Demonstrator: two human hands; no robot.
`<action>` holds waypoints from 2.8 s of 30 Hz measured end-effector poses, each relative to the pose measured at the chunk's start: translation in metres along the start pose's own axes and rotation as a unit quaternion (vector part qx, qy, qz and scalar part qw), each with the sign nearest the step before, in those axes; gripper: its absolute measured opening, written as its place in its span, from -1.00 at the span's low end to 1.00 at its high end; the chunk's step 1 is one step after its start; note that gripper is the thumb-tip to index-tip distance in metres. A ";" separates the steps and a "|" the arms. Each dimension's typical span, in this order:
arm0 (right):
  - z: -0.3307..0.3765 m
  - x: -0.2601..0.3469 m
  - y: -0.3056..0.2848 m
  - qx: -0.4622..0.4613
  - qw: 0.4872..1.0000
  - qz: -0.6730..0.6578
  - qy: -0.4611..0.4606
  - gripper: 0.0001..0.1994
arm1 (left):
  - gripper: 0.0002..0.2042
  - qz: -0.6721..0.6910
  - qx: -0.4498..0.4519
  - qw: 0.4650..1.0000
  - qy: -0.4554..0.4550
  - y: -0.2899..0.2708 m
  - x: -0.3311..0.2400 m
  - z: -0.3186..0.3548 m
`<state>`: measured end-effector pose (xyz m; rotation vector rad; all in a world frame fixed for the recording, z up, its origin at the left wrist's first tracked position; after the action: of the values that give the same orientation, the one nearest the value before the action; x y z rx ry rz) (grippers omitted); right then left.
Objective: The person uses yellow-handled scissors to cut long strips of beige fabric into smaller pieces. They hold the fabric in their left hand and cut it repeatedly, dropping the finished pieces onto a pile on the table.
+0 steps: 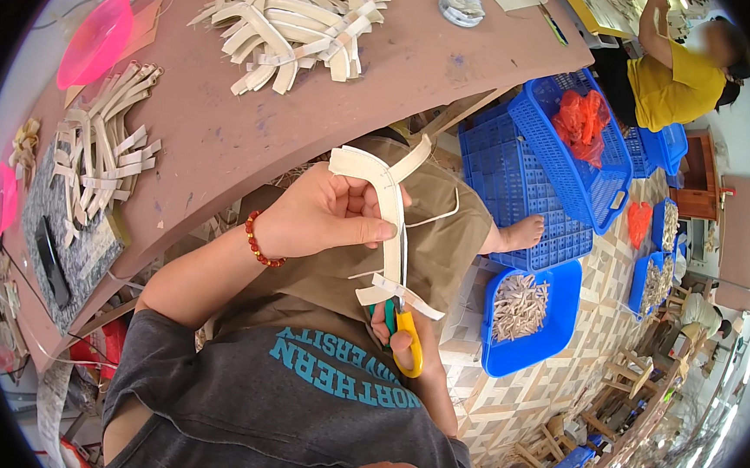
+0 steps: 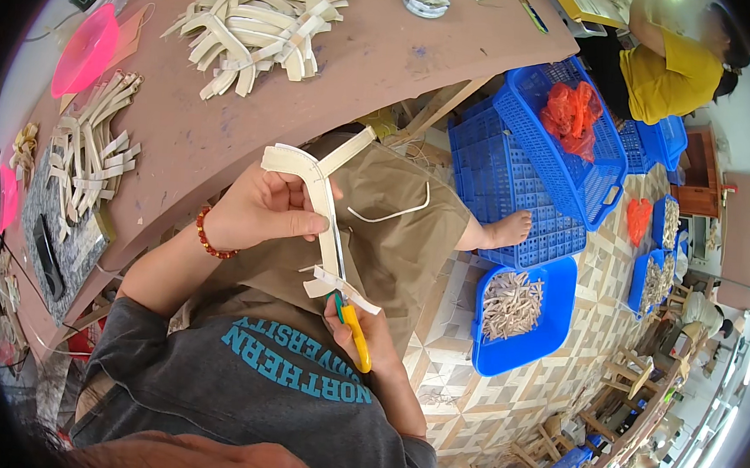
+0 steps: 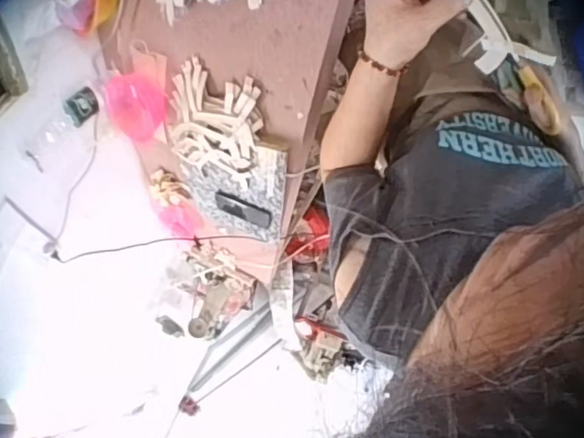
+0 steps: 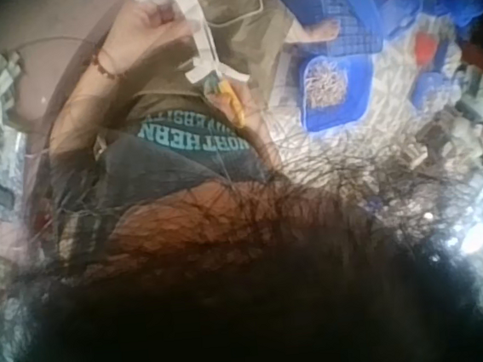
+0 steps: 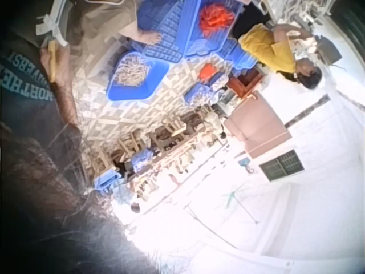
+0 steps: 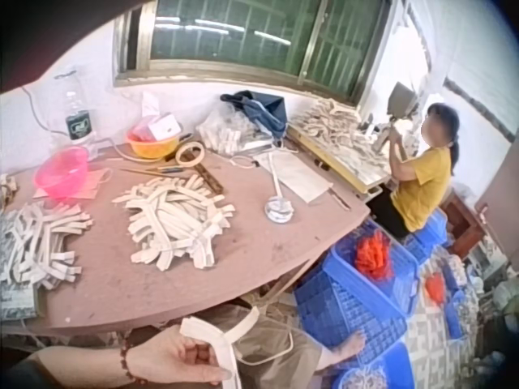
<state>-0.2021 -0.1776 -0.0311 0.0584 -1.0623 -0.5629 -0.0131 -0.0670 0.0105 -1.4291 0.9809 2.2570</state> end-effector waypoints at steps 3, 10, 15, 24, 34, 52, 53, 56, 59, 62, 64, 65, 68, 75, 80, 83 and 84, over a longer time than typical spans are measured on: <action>-0.001 0.001 0.000 0.025 1.000 -0.004 -0.006 -0.54 | -0.71 0.005 0.002 1.000 -0.003 0.001 -0.002 0.000; 0.000 -0.006 -0.007 0.003 0.999 0.042 -0.002 -0.66 | -0.72 0.017 0.004 1.000 -0.003 0.000 -0.001 0.000; 0.000 -0.004 -0.004 -0.002 0.999 0.039 -0.018 -0.63 | -0.71 0.002 0.019 1.000 0.006 -0.001 -0.002 -0.001; -0.001 0.000 -0.006 0.003 0.998 0.066 -0.016 -0.56 | -0.67 -0.005 0.024 1.000 0.000 0.000 -0.004 -0.003; -0.006 -0.004 -0.004 0.030 0.998 0.039 -0.030 -0.55 | -0.77 0.067 -0.035 0.997 0.033 -0.008 0.009 -0.007; -0.003 -0.003 -0.001 0.021 0.999 0.013 -0.027 -0.45 | -0.70 0.128 -0.046 0.991 0.010 0.004 0.015 -0.001; -0.003 -0.002 -0.001 0.023 0.999 0.010 -0.027 -0.45 | -0.72 0.131 -0.046 0.990 0.010 0.004 0.015 -0.001; -0.002 -0.001 -0.001 0.016 0.999 0.014 -0.028 -0.44 | -0.71 0.118 -0.037 0.992 0.006 0.002 0.016 -0.002; -0.003 0.002 -0.001 0.005 0.998 0.043 -0.046 -0.44 | -0.70 0.113 -0.031 0.993 0.010 0.001 0.014 -0.001; -0.002 0.001 -0.002 -0.007 0.997 0.063 -0.045 -0.44 | -0.69 0.106 -0.016 0.994 0.019 0.000 0.013 -0.003; -0.002 0.000 -0.004 -0.008 0.996 0.072 -0.042 -0.45 | -0.69 0.103 -0.010 0.995 0.012 0.000 0.011 -0.003; -0.002 0.001 -0.005 -0.003 0.996 0.078 -0.043 -0.45 | -0.69 0.101 -0.007 0.995 0.009 0.000 0.010 -0.003; -0.002 -0.003 -0.006 -0.003 0.996 0.080 -0.032 -0.45 | -0.68 0.093 0.004 0.996 0.003 -0.002 0.006 -0.005; -0.002 -0.009 -0.005 -0.008 0.992 0.120 -0.025 -0.46 | -0.80 -0.003 0.051 0.999 -0.008 -0.016 -0.009 -0.017; -0.005 -0.012 -0.008 0.010 0.991 0.130 -0.019 -0.47 | -0.93 -0.074 0.054 0.988 0.124 -0.014 -0.018 -0.018; -0.005 -0.009 -0.006 0.018 0.993 0.104 -0.055 -0.63 | -0.88 -0.091 0.084 0.969 0.214 -0.017 -0.018 -0.024; -0.005 -0.008 -0.004 0.021 0.993 0.094 -0.070 -0.70 | -0.87 -0.098 0.092 0.962 0.236 -0.018 -0.018 -0.025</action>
<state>-0.2024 -0.1787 -0.0416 -0.0439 -1.2029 -0.3784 0.0226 -0.0688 0.0121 -1.9257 1.0893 1.6680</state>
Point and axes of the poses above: each hand's wrist, its own z-axis away from the middle knuckle, its own y-axis out of the palm, x = y × z, the point moved 3 cm from there along -z, towards the middle knuckle, and after that the axes turned 15 degrees about -x, right-handed, at the moved point
